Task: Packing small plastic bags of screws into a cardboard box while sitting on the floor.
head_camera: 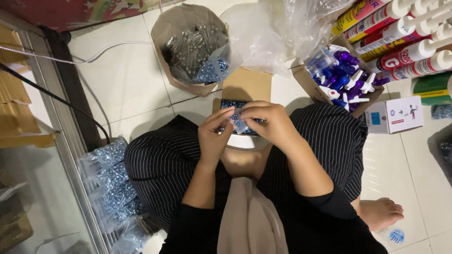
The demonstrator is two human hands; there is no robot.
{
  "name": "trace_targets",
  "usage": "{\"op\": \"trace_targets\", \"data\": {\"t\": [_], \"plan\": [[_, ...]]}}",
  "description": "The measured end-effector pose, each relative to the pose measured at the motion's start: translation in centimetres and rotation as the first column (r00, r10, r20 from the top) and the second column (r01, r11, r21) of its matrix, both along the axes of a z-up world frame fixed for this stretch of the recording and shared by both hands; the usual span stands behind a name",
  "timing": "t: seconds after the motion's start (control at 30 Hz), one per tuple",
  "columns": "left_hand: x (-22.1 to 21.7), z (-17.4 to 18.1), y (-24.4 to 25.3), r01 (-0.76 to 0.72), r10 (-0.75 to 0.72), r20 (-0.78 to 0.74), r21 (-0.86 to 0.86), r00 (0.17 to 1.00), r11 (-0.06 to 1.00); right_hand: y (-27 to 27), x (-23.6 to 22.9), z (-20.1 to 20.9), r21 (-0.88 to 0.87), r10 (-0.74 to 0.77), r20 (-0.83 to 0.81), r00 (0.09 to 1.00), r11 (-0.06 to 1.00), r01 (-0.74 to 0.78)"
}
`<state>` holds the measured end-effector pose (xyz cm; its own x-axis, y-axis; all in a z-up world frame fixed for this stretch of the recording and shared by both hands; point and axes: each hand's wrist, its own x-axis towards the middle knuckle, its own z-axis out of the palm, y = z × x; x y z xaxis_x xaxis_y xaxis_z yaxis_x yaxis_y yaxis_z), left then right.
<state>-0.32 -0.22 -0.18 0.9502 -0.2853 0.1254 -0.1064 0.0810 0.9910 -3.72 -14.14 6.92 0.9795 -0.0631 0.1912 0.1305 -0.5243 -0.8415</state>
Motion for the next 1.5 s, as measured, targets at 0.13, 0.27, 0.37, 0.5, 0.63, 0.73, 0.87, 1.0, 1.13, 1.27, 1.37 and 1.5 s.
{"op": "trace_targets", "data": {"t": [0.13, 0.27, 0.37, 0.5, 0.63, 0.73, 0.87, 1.0, 1.13, 1.27, 1.37, 1.5], "plan": [[0.1, -0.6, -0.1, 0.015, -0.015, 0.008, -0.034, 1.000, 0.999, -0.2, 0.0, 0.5, 0.014, 0.016, 0.018, 1.000, 1.000, -0.016], [0.3, -0.8, -0.2, 0.019, -0.019, 0.006, -0.043, 1.000, 0.999, -0.4, -0.1, -1.1, -0.011, -0.025, 0.033, 0.999, 1.000, 0.025], [0.4, -0.8, -0.1, 0.018, -0.019, -0.008, -0.064, 1.000, 0.998, -2.0, -0.1, -5.5, 0.032, -0.246, -0.052, 0.968, 0.968, 0.248], [0.4, -0.6, -0.1, 0.020, -0.020, 0.004, -0.062, 1.000, 0.998, -2.8, -0.2, -13.6, -0.470, -0.255, -0.391, 0.884, 0.881, 0.047], [0.5, -0.7, -0.3, 0.019, -0.019, -0.003, -0.063, 1.000, 0.998, 1.2, -0.7, -14.1, -0.704, -0.386, -0.478, 0.789, 0.706, -0.081], [0.6, -0.9, -0.3, 0.010, -0.009, 0.023, -0.045, 1.000, 0.999, 2.4, 0.2, -12.0, -0.770, -0.426, -0.369, 0.826, 0.638, -0.015], [0.6, -0.9, -0.1, 0.012, -0.011, 0.017, -0.028, 1.000, 1.000, 1.4, -0.1, -14.2, -0.706, -0.417, -0.440, 0.795, 0.708, -0.019], [0.6, -0.6, 0.0, 0.012, -0.012, 0.010, -0.052, 1.000, 0.999, 0.7, 0.1, -15.9, -0.644, -0.408, -0.484, 0.774, 0.765, 0.000], [0.5, -1.0, 0.1, 0.009, -0.007, 0.035, -0.056, 0.999, 0.998, -1.3, 0.0, -19.3, -0.570, -0.427, -0.543, 0.723, 0.820, 0.056], [0.3, -0.9, 0.1, 0.010, -0.009, 0.017, -0.093, 1.000, 0.996, -2.7, -0.1, -14.4, -0.407, -0.381, -0.479, 0.791, 0.895, 0.184], [0.3, -0.7, -0.1, 0.015, -0.014, 0.012, -0.090, 1.000, 0.996, -2.7, -0.6, -8.6, 0.060, -0.328, -0.299, 0.896, 0.931, 0.361], [0.1, -1.2, -0.4, 0.009, -0.007, 0.025, -0.063, 1.000, 0.998, -1.7, -1.1, -3.3, 0.429, -0.256, -0.081, 0.963, 0.863, 0.265]]}}
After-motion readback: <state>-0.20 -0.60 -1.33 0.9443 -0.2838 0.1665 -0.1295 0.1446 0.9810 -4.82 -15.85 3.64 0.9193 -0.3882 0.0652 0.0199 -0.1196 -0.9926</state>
